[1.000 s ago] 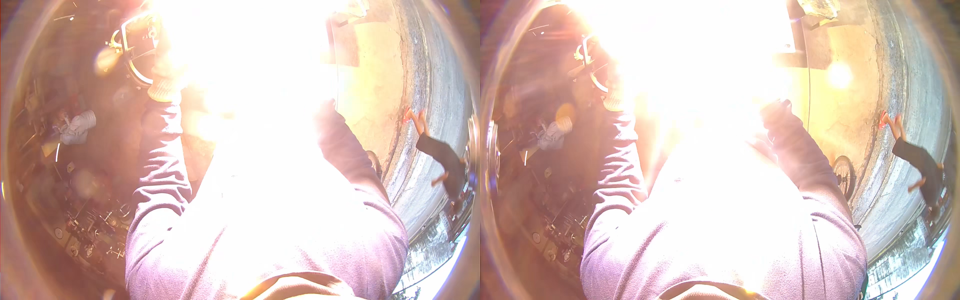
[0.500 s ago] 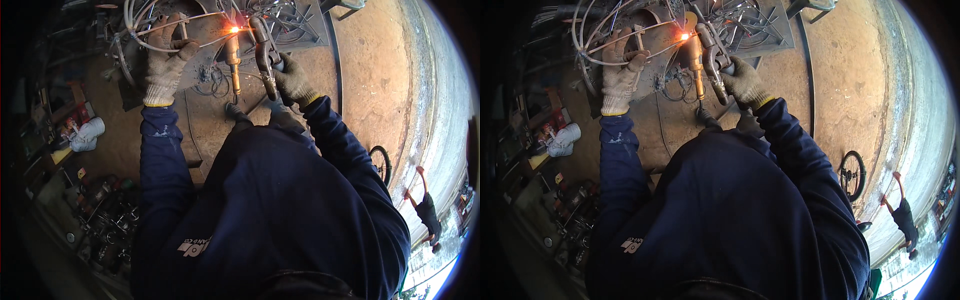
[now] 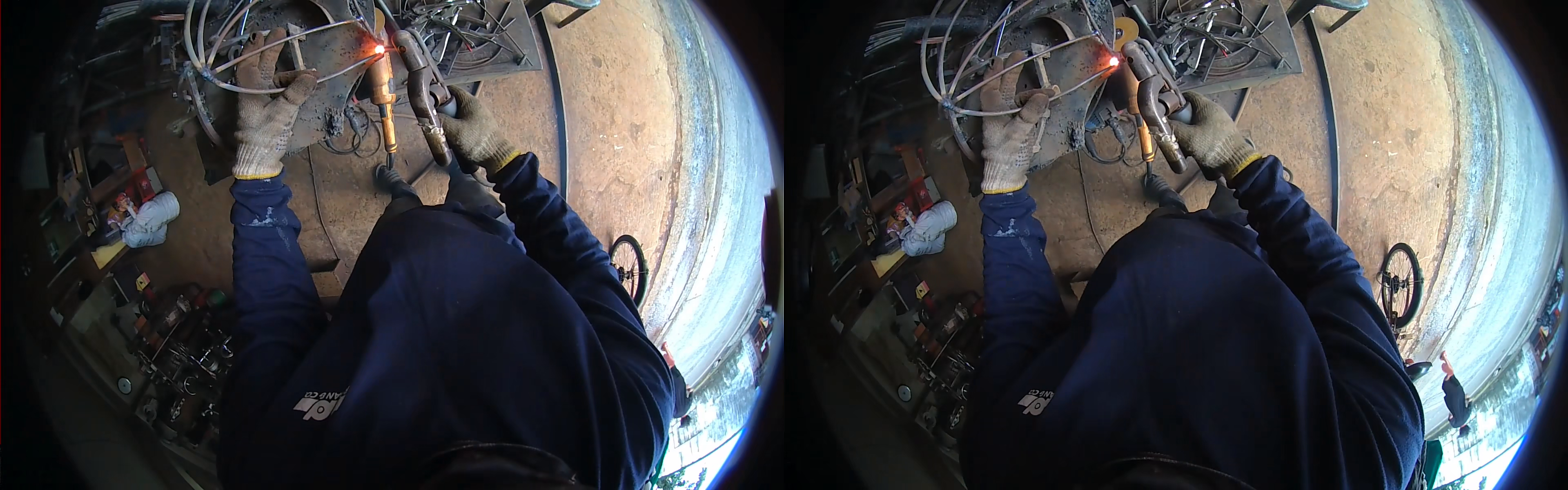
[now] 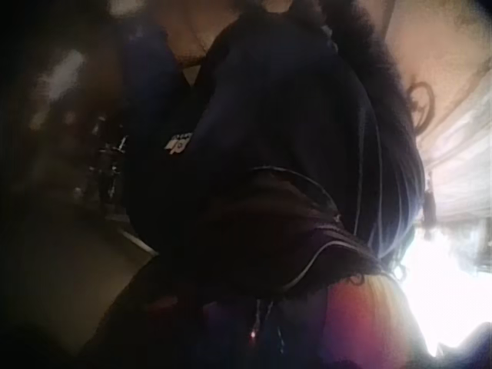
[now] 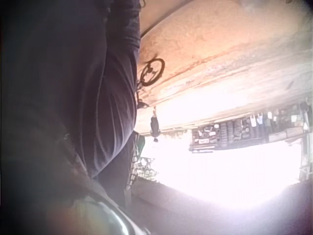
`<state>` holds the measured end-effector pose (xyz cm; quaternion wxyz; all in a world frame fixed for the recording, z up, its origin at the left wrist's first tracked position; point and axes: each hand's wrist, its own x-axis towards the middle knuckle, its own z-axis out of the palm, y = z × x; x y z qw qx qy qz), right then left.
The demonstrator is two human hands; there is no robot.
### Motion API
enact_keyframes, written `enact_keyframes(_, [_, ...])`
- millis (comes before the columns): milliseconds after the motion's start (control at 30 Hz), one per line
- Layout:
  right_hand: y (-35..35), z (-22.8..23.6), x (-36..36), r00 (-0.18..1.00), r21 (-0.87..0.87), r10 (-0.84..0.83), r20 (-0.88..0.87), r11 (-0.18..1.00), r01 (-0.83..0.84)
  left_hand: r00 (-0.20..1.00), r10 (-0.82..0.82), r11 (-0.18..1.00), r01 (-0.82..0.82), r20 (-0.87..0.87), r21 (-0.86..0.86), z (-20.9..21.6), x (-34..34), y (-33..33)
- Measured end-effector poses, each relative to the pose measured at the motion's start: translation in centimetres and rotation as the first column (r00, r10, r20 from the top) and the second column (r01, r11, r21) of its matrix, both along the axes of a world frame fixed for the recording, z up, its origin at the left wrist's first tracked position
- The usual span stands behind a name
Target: The person uses a welding tool to join metal rods together, creating a wireframe structure on a workbench. They hold the metal pieces in place by hand and apply the welder to multiple joints, creating sparks as the metal is fused.
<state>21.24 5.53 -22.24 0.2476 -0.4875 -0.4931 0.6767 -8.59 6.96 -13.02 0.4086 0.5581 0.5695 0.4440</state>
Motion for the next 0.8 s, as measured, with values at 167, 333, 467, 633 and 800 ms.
enact_keyframes(167, [0.4,0.8,0.2,0.999,-0.03,0.026,0.029,0.999,-0.025,0.999,0.004,1.0,-0.004,0.044,0.004,-0.2,0.2,0.3])
enact_keyframes(333, [0.4,0.3,0.3,0.999,-0.004,0.025,0.043,1.0,-0.025,0.995,0.015,1.0,-0.017,0.098,0.018,-0.4,0.2,0.2])
enact_keyframes(467, [0.4,1.7,-0.2,0.991,0.021,0.033,0.132,0.999,-0.036,0.901,0.074,0.984,0.004,0.427,-0.177,-2.6,-2.5,-0.1])
enact_keyframes(633, [0.3,-2.6,-0.1,0.955,0.278,0.228,0.191,0.92,-0.275,0.682,0.031,0.978,0.131,0.73,-0.165,-3.2,-3.1,-0.2])
enact_keyframes(800, [-0.1,0.5,0.7,0.983,0.291,0.131,0.129,0.943,-0.164,0.966,0.137,0.978,-0.096,0.221,-0.186,-2.7,-3.0,-0.9])
